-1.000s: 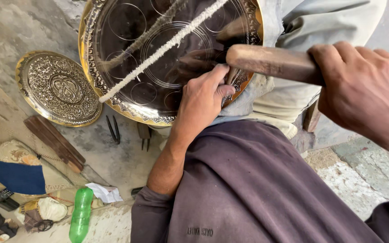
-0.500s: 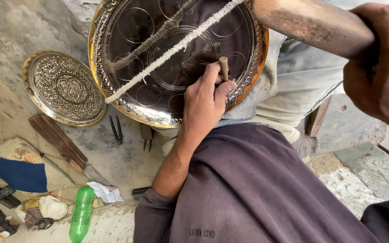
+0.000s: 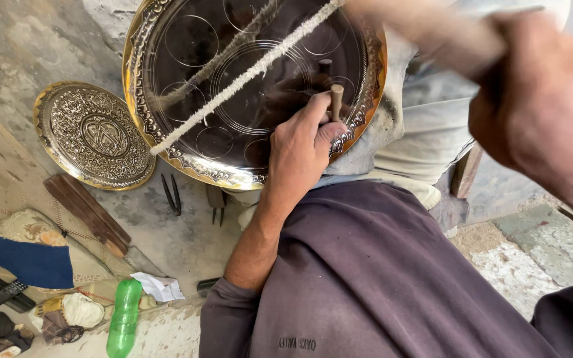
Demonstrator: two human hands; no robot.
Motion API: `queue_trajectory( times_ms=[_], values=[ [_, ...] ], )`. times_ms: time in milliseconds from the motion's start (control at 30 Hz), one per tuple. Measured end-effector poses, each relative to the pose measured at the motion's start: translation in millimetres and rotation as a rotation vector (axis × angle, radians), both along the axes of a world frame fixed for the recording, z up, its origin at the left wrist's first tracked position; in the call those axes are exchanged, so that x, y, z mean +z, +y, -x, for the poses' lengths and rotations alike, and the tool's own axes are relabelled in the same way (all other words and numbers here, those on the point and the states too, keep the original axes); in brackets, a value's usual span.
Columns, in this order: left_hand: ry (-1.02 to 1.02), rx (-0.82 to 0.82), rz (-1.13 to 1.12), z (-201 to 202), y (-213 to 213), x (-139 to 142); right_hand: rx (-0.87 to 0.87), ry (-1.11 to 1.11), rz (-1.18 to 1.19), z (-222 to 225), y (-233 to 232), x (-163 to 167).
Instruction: The person sits with a large decorative brass tray on their lap, holding a small punch against the tray surface with one hand and striking it with a wooden mallet in the other hand. They repeatedly reposition the punch to hammer engraved patterns into the tray, occasionally pausing to reposition the tray or the punch.
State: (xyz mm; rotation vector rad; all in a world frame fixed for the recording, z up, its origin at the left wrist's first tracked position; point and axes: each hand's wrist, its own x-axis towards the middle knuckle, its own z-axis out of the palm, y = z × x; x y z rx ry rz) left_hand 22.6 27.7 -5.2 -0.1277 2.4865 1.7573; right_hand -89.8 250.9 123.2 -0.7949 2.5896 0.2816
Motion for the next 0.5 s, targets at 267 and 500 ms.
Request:
queue_trajectory(
  times_ms=[267,500],
  values=[
    [0.029,0.238,-0.104,-16.3,-9.2,21.3,-0.101,-0.006,0.519,-13.7,39.5,-4.1],
    [0.04,0.174,-0.221,-12.4,-4.1,8.6,-0.054,0.045,0.518,-11.6,48.1,-11.1]
  ],
)
